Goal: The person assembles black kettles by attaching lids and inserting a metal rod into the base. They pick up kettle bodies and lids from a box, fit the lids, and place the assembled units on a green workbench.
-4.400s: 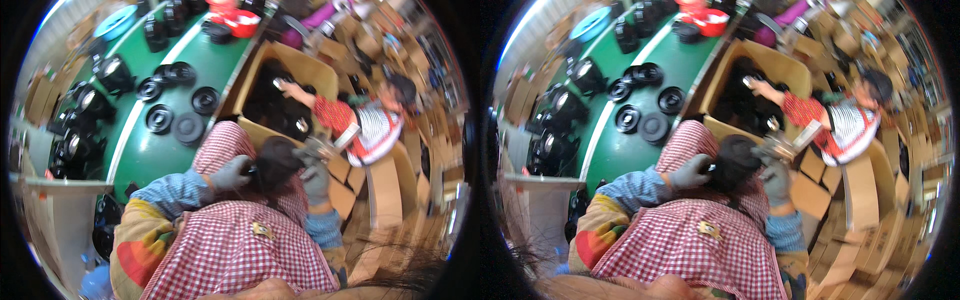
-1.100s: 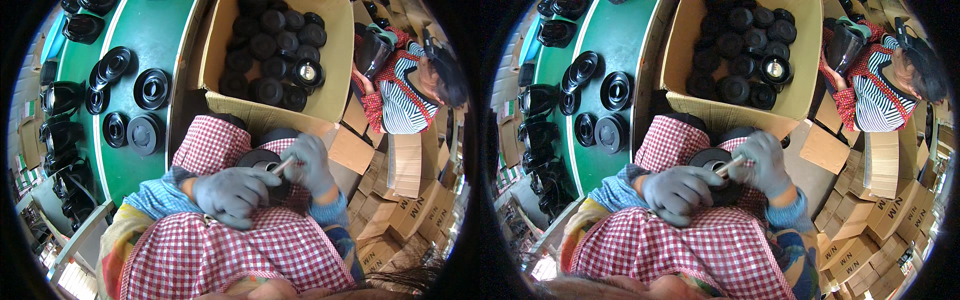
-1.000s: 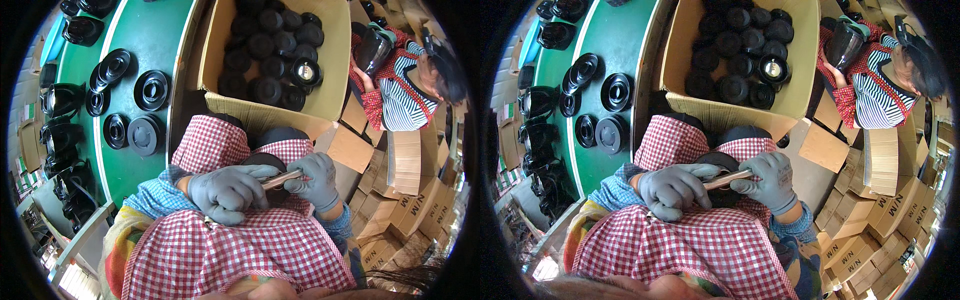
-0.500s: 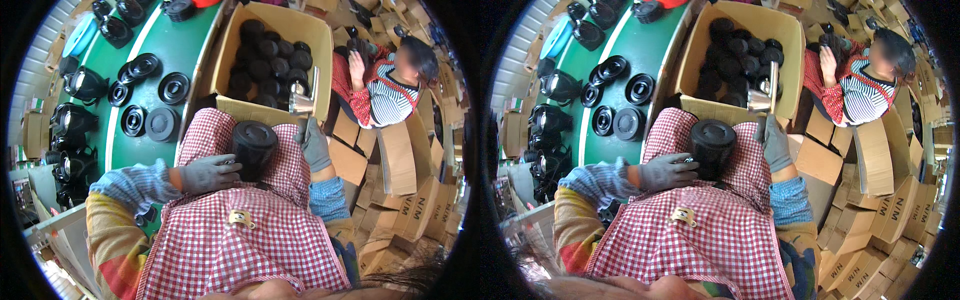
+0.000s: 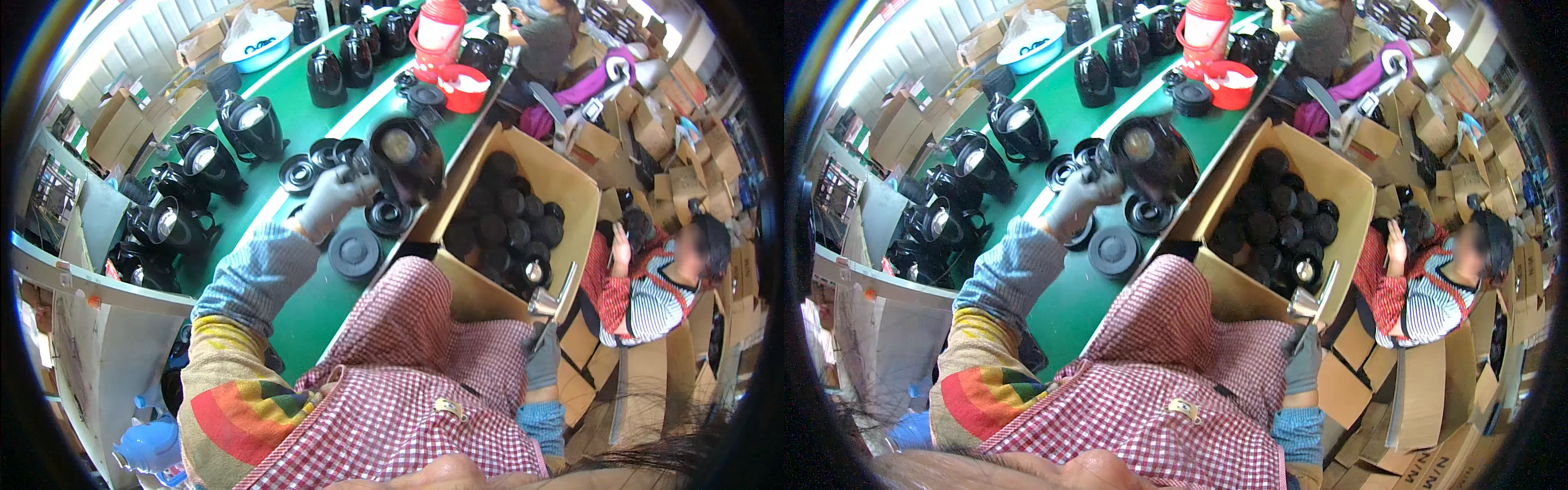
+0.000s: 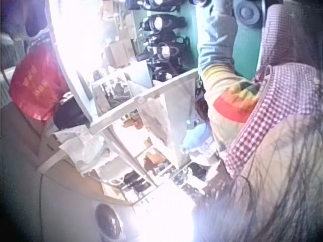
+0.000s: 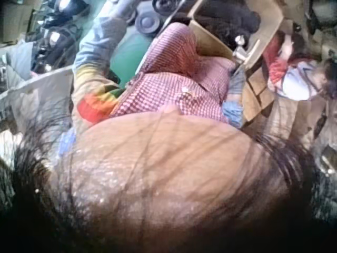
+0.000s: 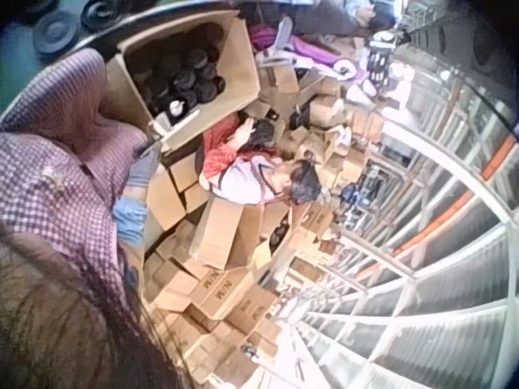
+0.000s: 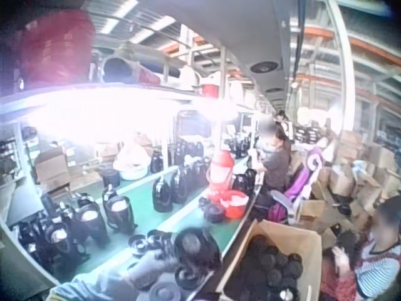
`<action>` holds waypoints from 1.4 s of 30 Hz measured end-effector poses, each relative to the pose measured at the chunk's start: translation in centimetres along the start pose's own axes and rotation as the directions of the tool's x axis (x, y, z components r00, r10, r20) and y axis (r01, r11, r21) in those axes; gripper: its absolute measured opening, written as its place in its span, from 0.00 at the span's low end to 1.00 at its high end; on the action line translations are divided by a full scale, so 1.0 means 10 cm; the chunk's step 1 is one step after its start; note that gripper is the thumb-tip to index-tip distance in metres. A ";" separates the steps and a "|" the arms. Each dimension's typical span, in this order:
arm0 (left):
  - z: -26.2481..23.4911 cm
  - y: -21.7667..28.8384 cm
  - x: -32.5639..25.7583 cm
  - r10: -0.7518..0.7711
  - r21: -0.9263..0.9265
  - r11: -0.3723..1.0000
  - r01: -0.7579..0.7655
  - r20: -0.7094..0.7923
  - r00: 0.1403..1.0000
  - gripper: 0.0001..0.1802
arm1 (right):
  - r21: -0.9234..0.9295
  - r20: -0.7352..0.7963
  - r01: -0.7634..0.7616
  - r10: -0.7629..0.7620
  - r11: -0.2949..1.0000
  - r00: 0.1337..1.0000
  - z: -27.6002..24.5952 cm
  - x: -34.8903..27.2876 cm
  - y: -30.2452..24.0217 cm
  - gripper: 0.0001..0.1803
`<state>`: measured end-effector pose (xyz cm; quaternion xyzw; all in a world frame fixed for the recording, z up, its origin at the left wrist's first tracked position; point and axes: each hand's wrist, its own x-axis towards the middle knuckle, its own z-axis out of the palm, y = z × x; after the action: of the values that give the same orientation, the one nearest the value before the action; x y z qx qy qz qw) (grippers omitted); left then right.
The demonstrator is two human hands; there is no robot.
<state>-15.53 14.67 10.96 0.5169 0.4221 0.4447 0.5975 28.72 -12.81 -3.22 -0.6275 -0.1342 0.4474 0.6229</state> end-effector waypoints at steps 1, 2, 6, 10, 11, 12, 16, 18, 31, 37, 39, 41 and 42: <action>-0.33 -0.06 0.29 0.029 -0.012 0.999 -0.030 -0.017 0.999 0.13 | -0.050 0.041 0.016 -0.014 0.999 0.999 0.03 0.03 -0.02 0.22; -0.56 -0.12 0.62 0.051 -0.047 0.998 -0.051 -0.017 0.999 0.18 | -0.088 0.045 0.009 -0.005 0.996 0.999 0.08 0.03 -0.06 0.22; -0.80 -0.31 1.77 -0.012 -0.125 0.992 -0.023 -0.269 0.963 0.29 | -0.082 -0.049 -0.030 0.026 0.996 0.998 0.29 0.00 -0.14 0.22; -1.26 -0.71 2.71 0.023 -0.123 0.989 -0.080 -0.411 0.911 0.21 | -0.168 -0.134 -0.043 0.020 0.985 0.991 0.30 0.14 -0.02 0.23; -1.30 -0.80 2.89 0.030 -0.126 0.987 -0.095 -0.442 0.897 0.21 | -0.155 -0.151 -0.045 0.022 0.987 0.988 0.31 0.14 -0.02 0.22; -1.35 -0.88 3.06 0.034 -0.130 0.986 -0.108 -0.474 0.880 0.20 | -0.152 -0.184 -0.067 0.039 0.986 0.982 0.31 0.15 -0.01 0.22; -1.59 -1.03 3.51 0.083 0.028 0.996 -0.086 -0.643 0.761 0.22 | -0.174 -0.213 -0.103 0.065 0.979 0.975 0.34 0.16 -0.02 0.21; -1.70 -0.99 3.67 0.080 0.054 0.997 -0.059 -0.644 0.761 0.22 | -0.203 -0.204 -0.094 0.052 0.975 0.978 0.38 0.17 -0.03 0.21; -2.18 -0.05 3.33 0.472 0.876 0.390 0.282 -0.454 0.755 0.29 | -0.229 -0.279 -0.158 0.090 0.961 0.956 0.86 0.81 0.03 0.20; -4.02 0.97 2.12 0.270 0.721 0.008 0.693 -0.669 0.692 0.34 | -0.232 -0.221 -0.152 0.100 0.961 0.970 1.07 1.10 0.08 0.20; -3.93 1.03 1.97 -0.058 0.640 0.014 0.768 -0.766 0.640 0.38 | -0.227 -0.239 -0.148 0.092 0.963 0.967 1.07 1.04 0.08 0.19; -4.06 0.76 1.90 -0.040 0.605 0.065 0.794 -0.793 0.607 0.39 | -0.221 -0.233 -0.142 0.089 0.965 0.968 1.07 1.04 0.08 0.19; -4.19 0.63 1.97 -0.060 0.590 0.144 0.794 -0.796 0.602 0.38 | -0.218 -0.239 -0.138 0.084 0.966 0.967 1.06 1.01 0.08 0.19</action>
<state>-51.60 44.32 11.79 0.4248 0.8969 0.0409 0.1160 26.39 1.34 -6.03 -0.7498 -0.0779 0.3881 0.5301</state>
